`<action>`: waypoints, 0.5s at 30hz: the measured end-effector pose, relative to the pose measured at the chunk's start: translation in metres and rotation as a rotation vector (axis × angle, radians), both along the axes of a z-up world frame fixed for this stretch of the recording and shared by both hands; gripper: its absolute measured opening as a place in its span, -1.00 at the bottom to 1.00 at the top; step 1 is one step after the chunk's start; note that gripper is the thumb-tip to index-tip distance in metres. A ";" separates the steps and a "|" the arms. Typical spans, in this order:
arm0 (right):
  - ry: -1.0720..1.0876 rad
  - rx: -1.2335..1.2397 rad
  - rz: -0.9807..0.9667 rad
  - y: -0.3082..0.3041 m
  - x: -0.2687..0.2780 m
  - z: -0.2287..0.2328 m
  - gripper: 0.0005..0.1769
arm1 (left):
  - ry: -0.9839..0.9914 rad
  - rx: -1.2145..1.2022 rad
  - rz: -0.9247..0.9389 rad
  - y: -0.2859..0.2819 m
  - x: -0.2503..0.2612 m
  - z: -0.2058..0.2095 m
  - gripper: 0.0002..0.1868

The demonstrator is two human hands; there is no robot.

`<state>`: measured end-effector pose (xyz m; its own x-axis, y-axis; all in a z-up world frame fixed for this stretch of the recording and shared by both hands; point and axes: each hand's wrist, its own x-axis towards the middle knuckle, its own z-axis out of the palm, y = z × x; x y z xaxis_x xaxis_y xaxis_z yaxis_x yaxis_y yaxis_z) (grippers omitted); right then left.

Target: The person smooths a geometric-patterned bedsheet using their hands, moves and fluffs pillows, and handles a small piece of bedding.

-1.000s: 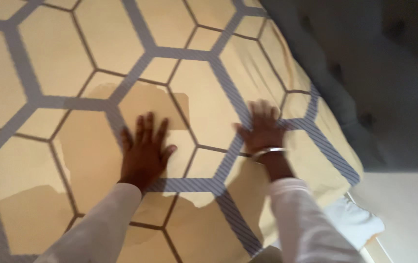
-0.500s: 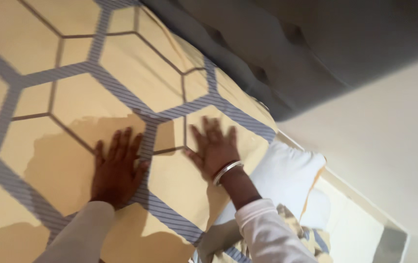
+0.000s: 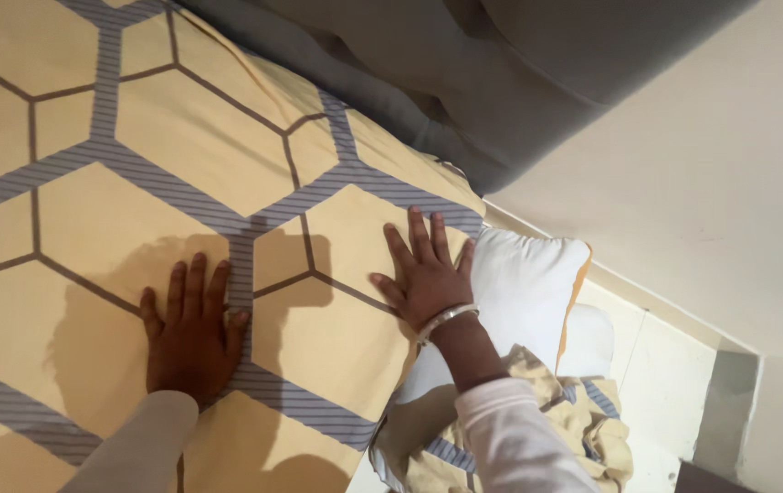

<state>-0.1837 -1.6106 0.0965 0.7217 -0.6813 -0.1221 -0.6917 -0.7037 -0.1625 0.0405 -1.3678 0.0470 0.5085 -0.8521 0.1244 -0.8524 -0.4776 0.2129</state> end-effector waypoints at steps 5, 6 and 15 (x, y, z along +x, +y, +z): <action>-0.100 0.123 -0.304 -0.005 -0.051 -0.018 -0.12 | 0.015 0.023 0.007 0.002 -0.001 -0.005 -0.29; -0.225 0.131 -0.351 -0.007 -0.075 -0.023 -0.04 | 0.024 0.018 0.004 0.001 -0.003 -0.006 -0.29; 0.303 0.531 -0.692 0.033 -0.292 -0.095 -0.26 | -0.059 0.034 0.004 -0.005 -0.002 -0.008 -0.28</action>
